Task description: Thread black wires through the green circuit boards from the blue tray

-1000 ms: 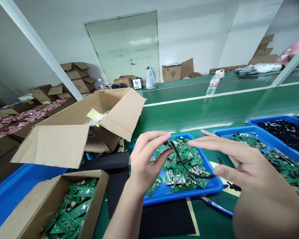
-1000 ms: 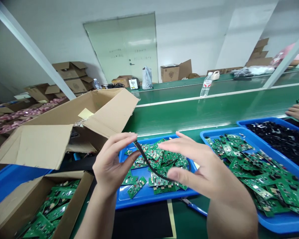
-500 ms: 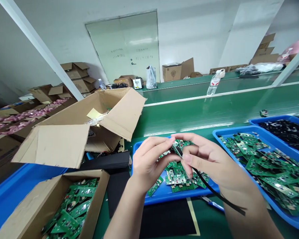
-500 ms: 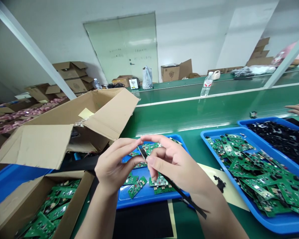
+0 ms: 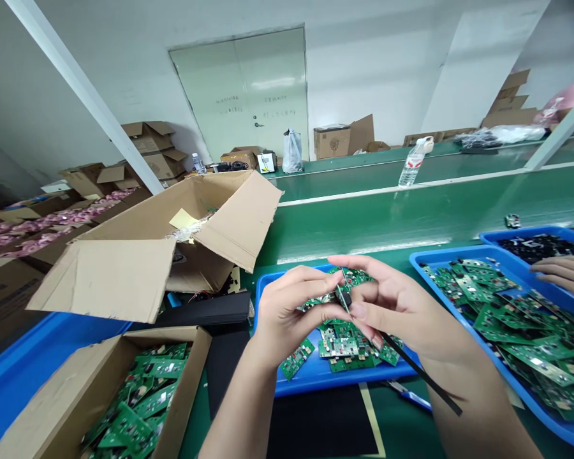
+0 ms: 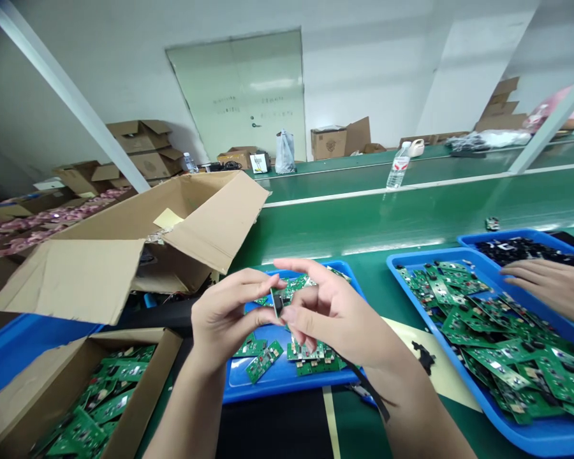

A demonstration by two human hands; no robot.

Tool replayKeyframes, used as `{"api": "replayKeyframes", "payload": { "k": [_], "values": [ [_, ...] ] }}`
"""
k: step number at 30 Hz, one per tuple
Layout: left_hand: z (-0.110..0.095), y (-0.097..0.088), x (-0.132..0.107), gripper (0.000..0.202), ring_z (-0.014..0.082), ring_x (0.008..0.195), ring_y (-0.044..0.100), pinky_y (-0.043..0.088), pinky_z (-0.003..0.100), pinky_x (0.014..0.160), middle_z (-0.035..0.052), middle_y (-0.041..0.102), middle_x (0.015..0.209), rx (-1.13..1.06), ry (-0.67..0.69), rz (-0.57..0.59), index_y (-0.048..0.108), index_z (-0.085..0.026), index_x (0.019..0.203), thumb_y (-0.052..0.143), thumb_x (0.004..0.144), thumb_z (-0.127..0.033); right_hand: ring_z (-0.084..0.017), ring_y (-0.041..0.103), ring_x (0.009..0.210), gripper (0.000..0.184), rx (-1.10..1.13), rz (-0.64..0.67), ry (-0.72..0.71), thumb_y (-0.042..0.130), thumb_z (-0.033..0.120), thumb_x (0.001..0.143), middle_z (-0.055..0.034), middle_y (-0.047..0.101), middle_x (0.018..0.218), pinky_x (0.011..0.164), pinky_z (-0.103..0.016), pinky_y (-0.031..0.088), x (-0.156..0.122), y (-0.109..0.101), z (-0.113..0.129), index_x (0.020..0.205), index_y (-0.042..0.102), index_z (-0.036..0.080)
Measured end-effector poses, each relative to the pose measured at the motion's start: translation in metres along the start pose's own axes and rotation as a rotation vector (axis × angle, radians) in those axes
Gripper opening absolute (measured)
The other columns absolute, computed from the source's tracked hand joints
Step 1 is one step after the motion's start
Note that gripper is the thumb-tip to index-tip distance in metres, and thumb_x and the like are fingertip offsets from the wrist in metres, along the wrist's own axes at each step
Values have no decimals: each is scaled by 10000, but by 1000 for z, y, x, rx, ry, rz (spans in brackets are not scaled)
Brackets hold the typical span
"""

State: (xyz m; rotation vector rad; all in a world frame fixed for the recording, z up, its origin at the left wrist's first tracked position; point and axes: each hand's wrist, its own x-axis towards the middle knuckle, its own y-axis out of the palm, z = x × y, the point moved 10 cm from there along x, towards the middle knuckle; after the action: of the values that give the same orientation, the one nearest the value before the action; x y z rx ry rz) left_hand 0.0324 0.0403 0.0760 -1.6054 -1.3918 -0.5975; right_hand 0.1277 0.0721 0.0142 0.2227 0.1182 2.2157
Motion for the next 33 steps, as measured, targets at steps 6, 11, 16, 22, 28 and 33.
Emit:
{"api": "replayKeyframes", "payload": {
  "k": [6, 11, 16, 22, 28, 33],
  "values": [
    [7, 3, -1, 488, 159, 812, 668, 574, 272, 708, 52, 708, 896, -92, -108, 26, 648, -280, 1143, 762, 686, -151, -97, 564, 508, 419, -190, -147, -104, 653, 294, 810, 47, 564, 588, 452, -197, 463, -3, -11, 9, 1203, 526, 223],
    [19, 11, -5, 408, 159, 884, 648, 587, 262, 715, 57, 668, 989, -272, -269, 17, 619, -307, 1189, 666, 798, -197, -137, 639, 610, 215, -464, -430, -354, 646, 274, 817, 4, 663, 674, 559, -243, 526, -18, -23, 31, 1019, 602, 213],
    [22, 14, -8, 367, 154, 857, 636, 539, 198, 618, 74, 668, 1033, -213, -379, 27, 606, -264, 1219, 598, 853, -244, -149, 669, 661, 18, -759, -597, -603, 627, 212, 830, -8, 706, 738, 612, -246, 544, -33, -18, 55, 843, 639, 216],
    [25, 9, -10, 340, 163, 811, 620, 513, 256, 703, 79, 699, 947, -70, -459, 10, 618, -217, 1213, 502, 905, -305, -147, 664, 680, 141, -971, -520, -789, 588, 124, 851, -23, 709, 759, 624, -245, 538, -38, 2, 71, 956, 649, 195],
    [34, 9, -14, 325, 171, 848, 629, 510, 275, 765, 67, 718, 951, -98, -552, -44, 647, -212, 1173, 505, 901, -318, -129, 597, 616, 119, -1085, -507, -901, 596, 46, 826, -44, 663, 688, 577, -252, 498, -43, 13, 75, 870, 629, 151],
    [37, 15, -15, 297, 167, 806, 662, 528, 259, 734, 71, 734, 932, -230, -580, -97, 702, -191, 1077, 507, 899, -326, -140, 595, 631, 129, -1131, -561, -943, 609, 28, 811, -38, 653, 666, 581, -266, 492, -44, 11, 75, 845, 607, 153]
  ]
}}
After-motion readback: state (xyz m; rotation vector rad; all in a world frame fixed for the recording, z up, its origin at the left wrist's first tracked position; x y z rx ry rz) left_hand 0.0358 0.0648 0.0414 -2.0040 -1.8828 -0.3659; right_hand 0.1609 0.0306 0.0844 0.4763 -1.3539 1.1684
